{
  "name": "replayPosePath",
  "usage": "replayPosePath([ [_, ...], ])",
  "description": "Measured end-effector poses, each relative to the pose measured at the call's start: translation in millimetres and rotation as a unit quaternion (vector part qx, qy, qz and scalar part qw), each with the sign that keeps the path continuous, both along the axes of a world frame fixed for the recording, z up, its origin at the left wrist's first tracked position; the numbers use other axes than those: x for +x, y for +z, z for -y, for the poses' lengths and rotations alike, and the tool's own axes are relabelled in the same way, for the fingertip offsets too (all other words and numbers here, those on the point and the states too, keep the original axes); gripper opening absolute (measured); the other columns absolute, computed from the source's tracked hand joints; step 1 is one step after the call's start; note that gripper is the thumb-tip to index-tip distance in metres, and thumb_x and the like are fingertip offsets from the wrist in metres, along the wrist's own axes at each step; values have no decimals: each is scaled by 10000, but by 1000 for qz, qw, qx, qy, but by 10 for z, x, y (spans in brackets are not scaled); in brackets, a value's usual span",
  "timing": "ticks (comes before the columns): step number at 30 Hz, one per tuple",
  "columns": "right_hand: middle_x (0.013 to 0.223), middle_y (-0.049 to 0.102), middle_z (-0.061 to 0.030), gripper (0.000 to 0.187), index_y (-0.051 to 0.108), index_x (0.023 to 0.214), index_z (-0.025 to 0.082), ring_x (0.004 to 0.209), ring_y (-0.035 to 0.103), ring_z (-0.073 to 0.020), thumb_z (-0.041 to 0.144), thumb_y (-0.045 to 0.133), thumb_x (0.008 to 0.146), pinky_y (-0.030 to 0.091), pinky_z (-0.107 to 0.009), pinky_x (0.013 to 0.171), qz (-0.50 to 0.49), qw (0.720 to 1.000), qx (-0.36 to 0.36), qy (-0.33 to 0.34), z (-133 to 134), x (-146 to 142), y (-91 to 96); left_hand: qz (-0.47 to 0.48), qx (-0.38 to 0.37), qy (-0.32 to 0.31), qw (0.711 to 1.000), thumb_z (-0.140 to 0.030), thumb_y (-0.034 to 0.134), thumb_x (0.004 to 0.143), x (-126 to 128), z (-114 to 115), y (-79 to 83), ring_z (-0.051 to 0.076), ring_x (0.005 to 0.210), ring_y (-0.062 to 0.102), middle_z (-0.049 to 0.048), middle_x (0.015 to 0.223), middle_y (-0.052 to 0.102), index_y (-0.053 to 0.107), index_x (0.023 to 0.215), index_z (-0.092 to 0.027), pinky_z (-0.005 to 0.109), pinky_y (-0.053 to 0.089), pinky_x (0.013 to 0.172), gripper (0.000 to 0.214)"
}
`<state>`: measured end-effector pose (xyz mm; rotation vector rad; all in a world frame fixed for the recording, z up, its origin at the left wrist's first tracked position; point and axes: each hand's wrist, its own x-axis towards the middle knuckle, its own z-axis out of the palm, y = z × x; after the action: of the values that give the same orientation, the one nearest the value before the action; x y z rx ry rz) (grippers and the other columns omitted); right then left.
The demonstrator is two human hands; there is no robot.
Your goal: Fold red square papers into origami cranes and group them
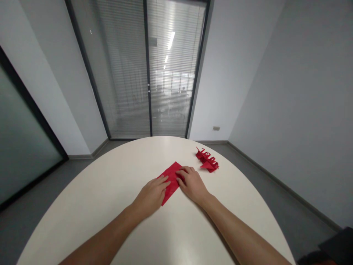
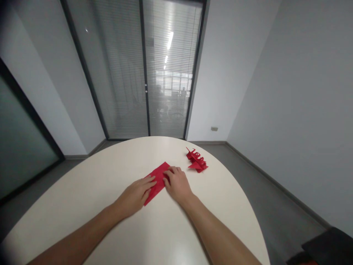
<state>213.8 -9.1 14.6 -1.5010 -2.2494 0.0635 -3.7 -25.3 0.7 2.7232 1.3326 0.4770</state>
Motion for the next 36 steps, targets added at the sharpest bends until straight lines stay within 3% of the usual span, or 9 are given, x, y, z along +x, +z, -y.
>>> replayPosePath([
  [4,1082,702,-99,241,726,1106,195,1024,615,-239,258,538,969,480,-363,917,-18,1000,-3,1,-12,-4,-25,35,-4,18,999,-241,464,973,8,47,48,257,1269,588,90,1383,636,666,1289,-218,455,452,1090,376],
  [8,1266,674,-121,333,687,1245,182,1180,600,-254,294,554,961,446,-396,1037,-48,998,-12,37,-34,19,-105,51,15,11,999,-309,528,963,33,88,108,278,1163,615,101,1272,687,692,1234,-215,474,483,1018,331],
  [13,1506,504,-130,547,547,1435,195,1429,405,-341,427,582,940,273,-577,1182,-26,994,-62,82,-38,90,-151,75,10,24,997,-247,513,967,47,53,121,241,1001,649,74,1079,733,723,1077,-203,430,521,930,240],
  [17,1554,434,-142,611,498,1475,195,1452,370,-348,468,579,935,269,-581,1189,-15,994,-69,86,-26,131,-178,105,36,73,991,-177,564,914,4,-42,-16,253,1156,629,100,1236,707,694,1187,-186,437,476,1044,302],
  [22,1497,503,-174,602,560,1421,145,1417,424,-338,469,607,916,311,-519,1190,-23,998,-31,47,-43,141,-230,86,49,82,992,-193,548,925,-37,-105,-148,277,1191,618,119,1268,699,695,1210,-162,476,444,1086,322],
  [33,1456,554,-155,521,586,1395,138,1400,449,-323,411,555,952,336,-493,1182,-31,998,-26,55,-75,143,-238,110,54,54,991,-212,608,888,-27,-50,-47,264,1061,630,109,1096,702,713,1119,-172,454,511,981,257],
  [36,1426,585,-145,469,612,1362,150,1374,479,-312,375,561,953,360,-485,1166,-39,997,-24,60,-67,130,-216,120,59,43,990,-178,616,867,-18,-33,-33,266,1140,614,110,1173,687,725,992,-182,458,488,1034,166],
])
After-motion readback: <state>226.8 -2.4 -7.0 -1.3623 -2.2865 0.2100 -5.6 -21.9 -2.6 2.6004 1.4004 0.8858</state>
